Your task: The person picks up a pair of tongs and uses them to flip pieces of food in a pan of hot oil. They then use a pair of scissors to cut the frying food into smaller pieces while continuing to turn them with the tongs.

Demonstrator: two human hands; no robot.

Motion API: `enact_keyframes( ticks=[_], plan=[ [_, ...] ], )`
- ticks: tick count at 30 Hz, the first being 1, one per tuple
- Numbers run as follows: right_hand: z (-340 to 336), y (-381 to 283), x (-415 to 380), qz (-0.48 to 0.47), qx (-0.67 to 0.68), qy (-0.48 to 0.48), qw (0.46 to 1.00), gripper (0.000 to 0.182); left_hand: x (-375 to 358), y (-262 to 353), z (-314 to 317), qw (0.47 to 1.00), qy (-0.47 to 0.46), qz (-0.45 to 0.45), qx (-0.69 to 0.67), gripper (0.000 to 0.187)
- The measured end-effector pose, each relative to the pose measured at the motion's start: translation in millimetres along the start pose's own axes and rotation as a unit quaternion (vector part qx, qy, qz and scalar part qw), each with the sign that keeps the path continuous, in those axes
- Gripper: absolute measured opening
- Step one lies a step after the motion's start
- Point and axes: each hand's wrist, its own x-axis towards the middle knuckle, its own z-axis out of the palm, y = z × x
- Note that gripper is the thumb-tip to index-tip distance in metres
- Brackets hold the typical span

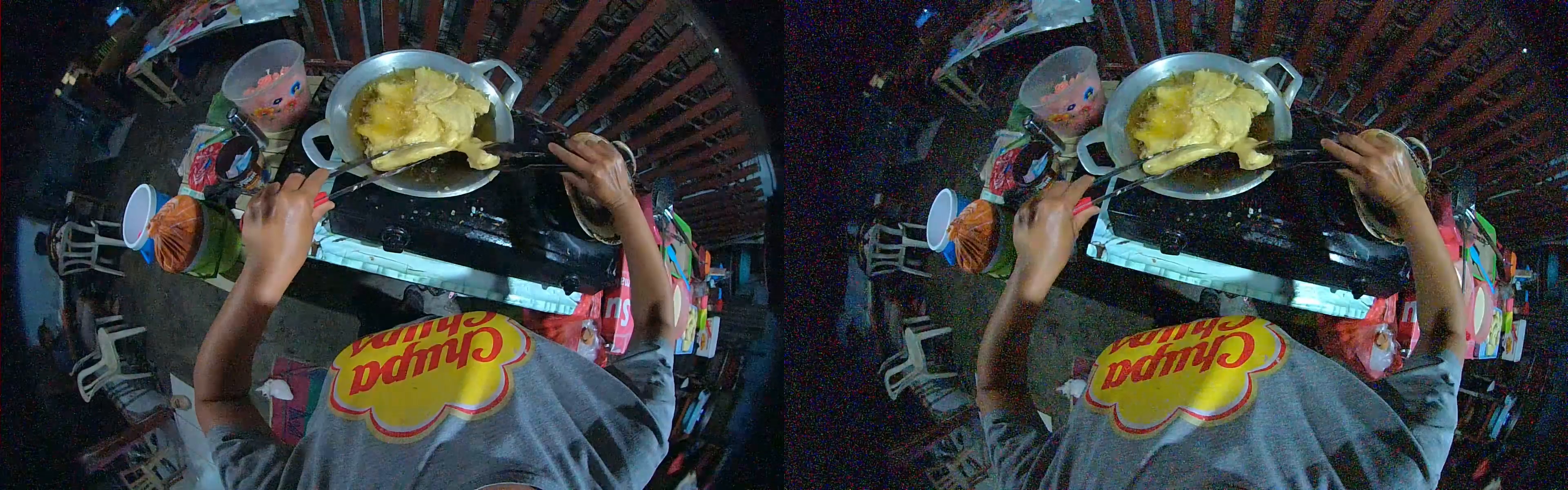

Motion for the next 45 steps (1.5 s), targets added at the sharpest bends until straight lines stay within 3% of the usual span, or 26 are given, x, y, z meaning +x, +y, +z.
enact_keyframes(
  ticks=[13,15,21,24,27,29,32,34,45],
  plan=[
    [-1,-7,1,0.031,0.032,0.005,0.999,0.063,-16,-14,2,0.997,0.057,0.055,0.007,0.042],
    [-18,-16,9,0.124,0.106,-0.07,0.984,0.065,-17,-14,0,0.998,0.046,0.043,0.004,0.039],
    [-32,-51,26,0.1,0.126,-0.053,0.986,0.069,-16,-10,-7,0.999,0.023,0.025,0.014,0.038],
    [-16,-90,56,0.066,0.103,0.025,0.992,0.059,-13,-5,-14,0.999,0.016,0.03,0.024,0.039],
    [-1,-102,70,0.039,0.116,0.039,0.992,0.054,-10,-1,-18,0.999,0.003,0.039,0.037,0.041],
    [-3,-101,73,0.039,0.113,0.038,0.992,0.053,-13,-7,-17,0.998,-0.012,0.032,0.047,0.042],
    [-3,-94,71,0.066,0.127,-0.021,0.99,0.056,-23,-29,-20,0.995,0.054,0.056,-0.069,0.051],
    [-1,-86,65,0.062,0.131,0.0,0.989,0.055,-25,-36,-39,0.995,-0.032,-0.045,-0.086,0.059],
    [9,-56,34,0.124,0.194,0.007,0.973,0.05,8,-51,-48,0.995,-0.069,0.001,-0.067,0.056]
  ],
)
